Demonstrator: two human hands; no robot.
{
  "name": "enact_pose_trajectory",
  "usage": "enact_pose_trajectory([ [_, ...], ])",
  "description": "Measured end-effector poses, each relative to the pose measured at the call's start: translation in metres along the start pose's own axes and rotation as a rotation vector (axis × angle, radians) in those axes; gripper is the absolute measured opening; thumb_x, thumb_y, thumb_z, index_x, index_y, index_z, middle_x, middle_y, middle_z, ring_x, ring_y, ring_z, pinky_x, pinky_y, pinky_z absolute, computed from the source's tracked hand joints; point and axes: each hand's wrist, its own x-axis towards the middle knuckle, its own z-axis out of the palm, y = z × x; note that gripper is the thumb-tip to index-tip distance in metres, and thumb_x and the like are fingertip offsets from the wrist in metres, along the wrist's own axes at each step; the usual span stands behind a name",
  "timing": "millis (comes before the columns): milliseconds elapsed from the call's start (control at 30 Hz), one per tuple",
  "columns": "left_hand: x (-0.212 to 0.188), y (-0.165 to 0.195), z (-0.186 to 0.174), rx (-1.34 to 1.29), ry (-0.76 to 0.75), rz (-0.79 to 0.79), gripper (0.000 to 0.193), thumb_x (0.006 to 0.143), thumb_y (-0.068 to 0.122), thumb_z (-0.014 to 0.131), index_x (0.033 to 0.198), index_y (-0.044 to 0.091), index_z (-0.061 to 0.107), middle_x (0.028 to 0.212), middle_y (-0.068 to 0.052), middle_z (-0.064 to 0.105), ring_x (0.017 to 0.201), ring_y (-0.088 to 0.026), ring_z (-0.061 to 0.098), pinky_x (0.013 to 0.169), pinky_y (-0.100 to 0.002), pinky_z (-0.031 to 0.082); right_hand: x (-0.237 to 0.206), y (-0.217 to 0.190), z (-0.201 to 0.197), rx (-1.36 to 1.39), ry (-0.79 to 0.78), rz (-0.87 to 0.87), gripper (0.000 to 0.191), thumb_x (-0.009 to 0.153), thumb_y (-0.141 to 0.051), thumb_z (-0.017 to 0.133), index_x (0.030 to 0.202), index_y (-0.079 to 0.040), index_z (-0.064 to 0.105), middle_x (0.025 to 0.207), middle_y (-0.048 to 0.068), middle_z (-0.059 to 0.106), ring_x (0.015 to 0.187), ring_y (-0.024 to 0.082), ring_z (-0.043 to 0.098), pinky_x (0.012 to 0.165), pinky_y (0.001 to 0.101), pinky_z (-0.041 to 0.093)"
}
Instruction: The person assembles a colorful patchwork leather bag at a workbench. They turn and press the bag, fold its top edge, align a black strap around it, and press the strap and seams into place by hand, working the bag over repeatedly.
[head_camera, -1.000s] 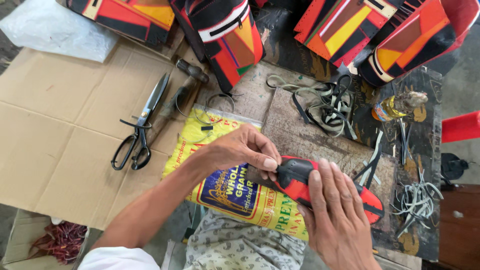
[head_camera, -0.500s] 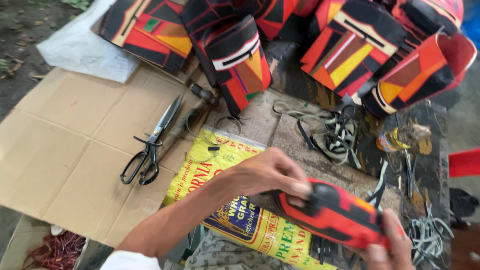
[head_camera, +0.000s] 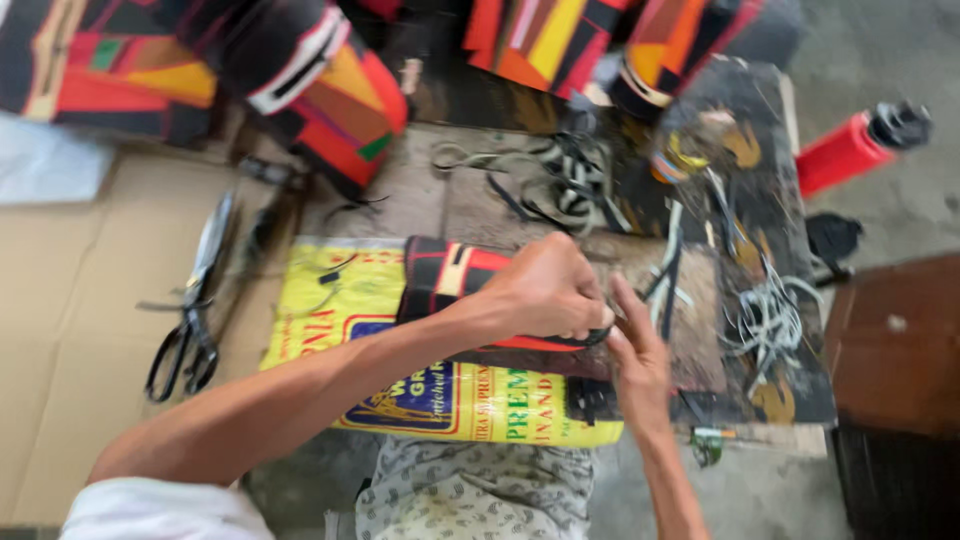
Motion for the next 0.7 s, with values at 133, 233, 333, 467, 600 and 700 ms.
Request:
enact_pose_trajectory([
  [133,-0.011,0.000,0.003,-0.009,0.007,-0.022,0.019,0.074,0.020,0.073,0.073,0.002,0.079,0.063,-0.006,0.074,0.057,-0.010,0.070,0.054,-0.028,0.056,-0.002,-0.075,-0.004,0.324,-0.212,-0.076,0.081,0.085,-0.007,0.073,0.156,-0.006,0.036,0.155,0.012,0.049,0.143,0.022,0.047,0.120,0.0385,0.038],
  [233,-0.021,0.002,0.004,0.002,0.006,-0.012,0.018,0.075,0.019,0.075,0.074,0.002,0.079,0.063,-0.006,0.074,0.058,-0.010,0.068,0.054,-0.029,0.055,0.013,-0.101,0.008,-0.081,-0.226,-0.117,0.079,0.075,-0.008,0.086,0.145,-0.003,0.051,0.145,0.012,0.058,0.135,0.022,0.055,0.114,0.0373,0.044],
  [333,-0.028,0.003,0.003,-0.008,0.012,0.033,0.018,0.076,0.018,0.073,0.076,0.001,0.080,0.063,-0.007,0.074,0.057,-0.010,0.066,0.053,-0.031,0.053,0.025,-0.109,0.013,-0.262,-0.245,-0.161,0.062,0.070,-0.008,0.089,0.128,-0.004,0.069,0.135,0.011,0.070,0.125,0.022,0.065,0.106,0.0353,0.052],
  [467,-0.038,0.008,-0.005,0.230,0.081,0.077,0.022,0.078,0.020,0.076,0.081,-0.002,0.078,0.055,-0.015,0.062,0.049,-0.013,0.063,0.050,-0.034,0.050,0.028,-0.111,0.010,-0.322,-0.261,-0.190,0.058,0.069,-0.009,0.089,0.124,-0.003,0.070,0.130,0.012,0.071,0.122,0.023,0.066,0.105,0.0354,0.052],
  [600,-0.061,0.004,-0.028,0.222,0.088,0.036,0.027,0.078,0.026,0.079,0.078,-0.002,0.077,0.052,-0.012,0.061,0.047,-0.011,0.059,0.047,-0.033,0.047,0.024,-0.107,0.007,-0.305,-0.245,-0.149,0.057,0.071,-0.009,0.089,0.125,-0.003,0.070,0.133,0.013,0.069,0.125,0.022,0.066,0.106,0.0351,0.052],
  [700,-0.079,-0.007,-0.033,0.120,0.114,-0.042,0.025,0.081,0.025,0.079,0.077,-0.001,0.079,0.053,-0.009,0.063,0.049,-0.009,0.056,0.047,-0.032,0.046,0.022,-0.103,0.004,-0.185,-0.247,-0.112,0.059,0.073,-0.005,0.088,0.128,-0.003,0.068,0.138,0.015,0.066,0.128,0.023,0.062,0.109,0.0352,0.050],
])
